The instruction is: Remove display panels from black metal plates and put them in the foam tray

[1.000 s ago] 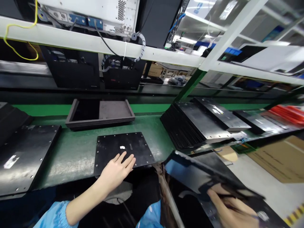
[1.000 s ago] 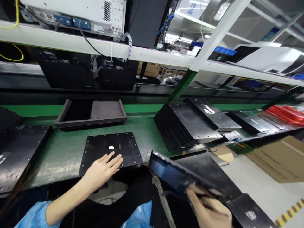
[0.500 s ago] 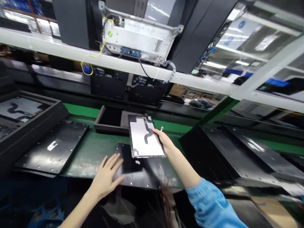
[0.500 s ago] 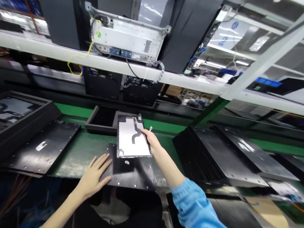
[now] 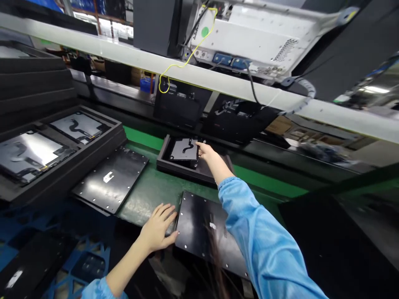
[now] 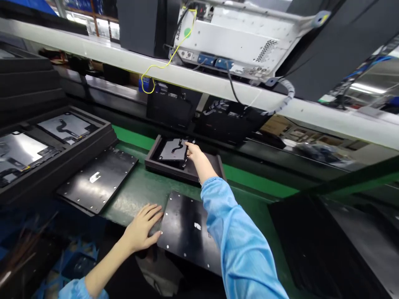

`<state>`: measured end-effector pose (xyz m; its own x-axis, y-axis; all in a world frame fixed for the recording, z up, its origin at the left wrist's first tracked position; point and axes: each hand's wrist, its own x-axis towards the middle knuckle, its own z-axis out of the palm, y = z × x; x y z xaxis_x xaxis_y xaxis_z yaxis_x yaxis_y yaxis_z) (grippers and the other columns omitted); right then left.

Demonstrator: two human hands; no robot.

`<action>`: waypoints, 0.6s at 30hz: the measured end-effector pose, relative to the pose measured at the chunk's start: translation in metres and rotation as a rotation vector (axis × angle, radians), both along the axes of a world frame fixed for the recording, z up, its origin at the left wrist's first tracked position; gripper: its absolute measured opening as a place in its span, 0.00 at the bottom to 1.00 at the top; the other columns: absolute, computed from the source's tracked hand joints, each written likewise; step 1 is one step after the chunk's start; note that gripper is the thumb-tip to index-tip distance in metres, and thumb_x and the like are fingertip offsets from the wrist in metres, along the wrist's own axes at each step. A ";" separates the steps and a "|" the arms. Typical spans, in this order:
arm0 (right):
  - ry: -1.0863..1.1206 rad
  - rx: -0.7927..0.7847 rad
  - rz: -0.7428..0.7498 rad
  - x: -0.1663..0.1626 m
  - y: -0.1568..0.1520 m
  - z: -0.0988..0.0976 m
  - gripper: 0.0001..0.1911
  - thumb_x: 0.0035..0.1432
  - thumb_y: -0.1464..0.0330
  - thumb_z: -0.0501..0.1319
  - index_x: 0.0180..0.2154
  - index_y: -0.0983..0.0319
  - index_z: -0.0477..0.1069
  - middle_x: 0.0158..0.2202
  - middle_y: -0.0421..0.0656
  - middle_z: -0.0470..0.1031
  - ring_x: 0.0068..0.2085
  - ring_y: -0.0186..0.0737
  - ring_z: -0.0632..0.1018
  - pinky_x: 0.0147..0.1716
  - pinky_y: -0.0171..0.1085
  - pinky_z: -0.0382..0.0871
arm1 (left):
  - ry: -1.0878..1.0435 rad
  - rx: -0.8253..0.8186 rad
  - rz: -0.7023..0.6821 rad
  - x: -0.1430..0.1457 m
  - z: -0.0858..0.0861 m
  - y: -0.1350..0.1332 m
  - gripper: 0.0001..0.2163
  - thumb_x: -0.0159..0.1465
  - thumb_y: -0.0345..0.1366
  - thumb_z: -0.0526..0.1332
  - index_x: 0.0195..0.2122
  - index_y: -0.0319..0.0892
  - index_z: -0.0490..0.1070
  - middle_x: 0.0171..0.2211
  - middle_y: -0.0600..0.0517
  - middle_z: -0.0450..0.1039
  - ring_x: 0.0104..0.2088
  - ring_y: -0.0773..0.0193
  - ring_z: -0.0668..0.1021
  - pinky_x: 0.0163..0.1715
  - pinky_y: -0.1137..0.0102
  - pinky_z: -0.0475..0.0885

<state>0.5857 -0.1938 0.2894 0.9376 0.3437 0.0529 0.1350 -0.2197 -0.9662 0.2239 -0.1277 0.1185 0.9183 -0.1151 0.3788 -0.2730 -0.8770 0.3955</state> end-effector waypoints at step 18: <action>-0.064 -0.478 -0.020 -0.242 -0.281 -0.027 0.18 0.54 0.40 0.68 0.40 0.38 0.87 0.36 0.45 0.86 0.41 0.63 0.87 0.42 0.57 0.83 | -0.181 0.046 0.117 -0.025 0.028 0.028 0.22 0.73 0.37 0.63 0.68 0.49 0.73 0.69 0.47 0.74 0.69 0.51 0.76 0.79 0.42 0.55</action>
